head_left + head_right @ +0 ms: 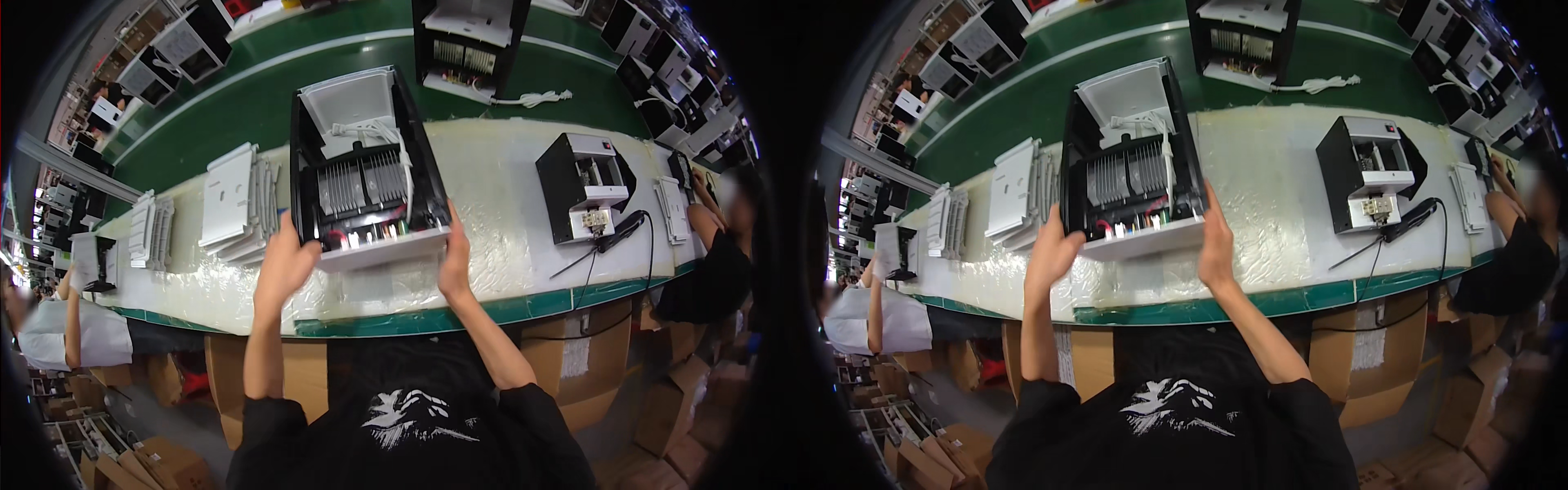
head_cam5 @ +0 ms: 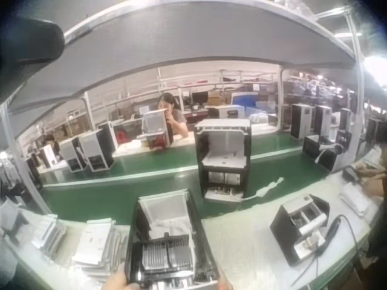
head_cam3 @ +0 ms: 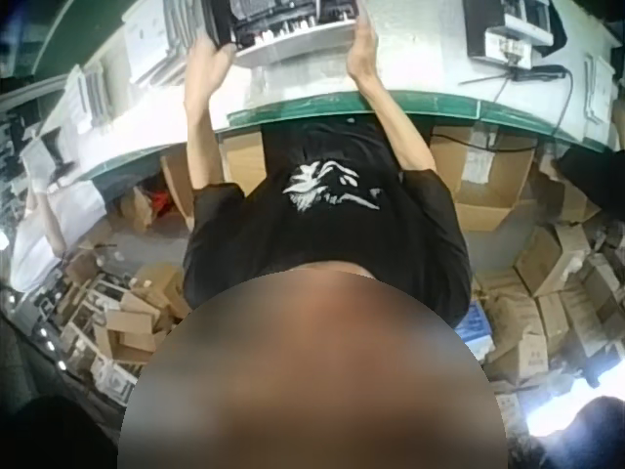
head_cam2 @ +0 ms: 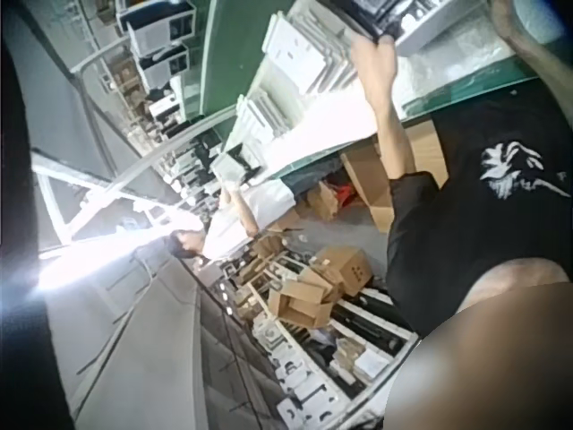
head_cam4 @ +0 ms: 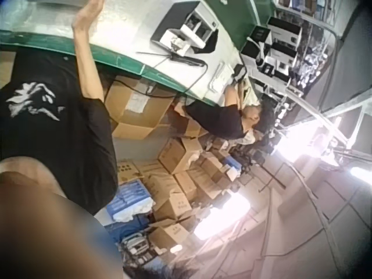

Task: Assembling the internal components and outer shell of an electronic device using an electric screwdriver.

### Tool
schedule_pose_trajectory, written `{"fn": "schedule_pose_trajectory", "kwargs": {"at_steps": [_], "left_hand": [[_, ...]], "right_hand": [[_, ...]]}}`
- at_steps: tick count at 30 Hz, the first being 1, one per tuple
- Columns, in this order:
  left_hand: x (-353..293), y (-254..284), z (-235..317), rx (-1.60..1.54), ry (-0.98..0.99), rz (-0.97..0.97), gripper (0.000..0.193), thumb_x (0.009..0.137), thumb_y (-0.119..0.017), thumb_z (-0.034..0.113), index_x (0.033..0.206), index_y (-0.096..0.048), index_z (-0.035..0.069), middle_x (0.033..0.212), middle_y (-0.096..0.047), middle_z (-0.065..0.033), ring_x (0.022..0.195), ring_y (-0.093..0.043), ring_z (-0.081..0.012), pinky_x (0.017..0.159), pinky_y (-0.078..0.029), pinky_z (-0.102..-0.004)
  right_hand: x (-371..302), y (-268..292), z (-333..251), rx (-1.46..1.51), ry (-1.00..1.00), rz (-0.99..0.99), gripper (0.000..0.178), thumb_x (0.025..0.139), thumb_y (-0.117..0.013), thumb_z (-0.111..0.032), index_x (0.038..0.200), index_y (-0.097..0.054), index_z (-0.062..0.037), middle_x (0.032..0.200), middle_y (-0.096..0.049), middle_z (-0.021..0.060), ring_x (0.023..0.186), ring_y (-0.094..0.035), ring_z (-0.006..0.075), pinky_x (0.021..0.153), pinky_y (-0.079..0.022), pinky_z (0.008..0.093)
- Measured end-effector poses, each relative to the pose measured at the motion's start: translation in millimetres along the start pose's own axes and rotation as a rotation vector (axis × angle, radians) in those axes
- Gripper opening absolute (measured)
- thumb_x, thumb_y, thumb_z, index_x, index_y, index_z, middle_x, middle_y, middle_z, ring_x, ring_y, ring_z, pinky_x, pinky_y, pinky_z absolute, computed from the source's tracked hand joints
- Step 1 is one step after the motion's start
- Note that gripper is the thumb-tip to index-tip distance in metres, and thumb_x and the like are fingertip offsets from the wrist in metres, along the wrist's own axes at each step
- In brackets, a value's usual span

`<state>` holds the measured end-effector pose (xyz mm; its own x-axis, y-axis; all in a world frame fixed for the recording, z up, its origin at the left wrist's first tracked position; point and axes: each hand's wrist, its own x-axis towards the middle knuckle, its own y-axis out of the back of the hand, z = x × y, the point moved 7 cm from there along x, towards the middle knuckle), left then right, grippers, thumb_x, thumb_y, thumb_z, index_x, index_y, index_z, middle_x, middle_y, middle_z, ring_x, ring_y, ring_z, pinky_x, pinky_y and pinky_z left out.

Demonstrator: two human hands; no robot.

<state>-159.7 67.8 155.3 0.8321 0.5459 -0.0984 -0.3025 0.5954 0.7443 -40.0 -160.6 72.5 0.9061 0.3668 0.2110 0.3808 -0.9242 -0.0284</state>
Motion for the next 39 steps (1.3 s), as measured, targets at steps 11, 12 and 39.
{"fn": "schedule_pose_trajectory", "kwargs": {"at_steps": [11, 12, 39], "left_hand": [[-115, -48, -10, -0.269, 0.09, 0.061, 0.074, 0.07, -0.042, -0.009, 0.142, -0.027, -0.007, 0.125, -0.052, -0.0303, 0.119, -0.05, -0.0424, 0.102, -0.038, -0.0419], [-110, -48, -10, -0.332, -0.006, 0.151, 0.075, 0.068, -0.039, -0.011, 0.142, -0.029, -0.008, 0.136, -0.046, -0.0276, 0.13, -0.044, -0.0381, 0.109, -0.032, -0.0383], [-81, -121, 142, -0.428, -0.732, -0.099, 0.029, 0.076, -0.072, 0.008, 0.103, -0.066, 0.003, 0.099, -0.058, -0.0089, 0.097, -0.054, -0.0287, 0.084, -0.044, -0.0362]], "right_hand": [[60, 13, -110, -0.58, 0.322, -0.257, 0.027, 0.093, -0.055, -0.021, 0.089, -0.065, 0.0037, 0.075, -0.066, 0.0134, 0.071, -0.065, 0.0222, 0.066, -0.05, 0.0308], [76, -14, -112, -0.598, 0.41, -0.341, 0.023, 0.09, -0.059, -0.019, 0.093, -0.065, 0.003, 0.078, -0.067, 0.015, 0.072, -0.066, 0.0253, 0.067, -0.051, 0.0327], [-29, 142, -173, 0.396, 0.246, 0.193, 0.058, 0.094, -0.045, -0.016, 0.145, -0.023, 0.0003, 0.114, -0.055, 0.0179, 0.085, -0.057, 0.0197, 0.07, -0.05, 0.0334]]}}
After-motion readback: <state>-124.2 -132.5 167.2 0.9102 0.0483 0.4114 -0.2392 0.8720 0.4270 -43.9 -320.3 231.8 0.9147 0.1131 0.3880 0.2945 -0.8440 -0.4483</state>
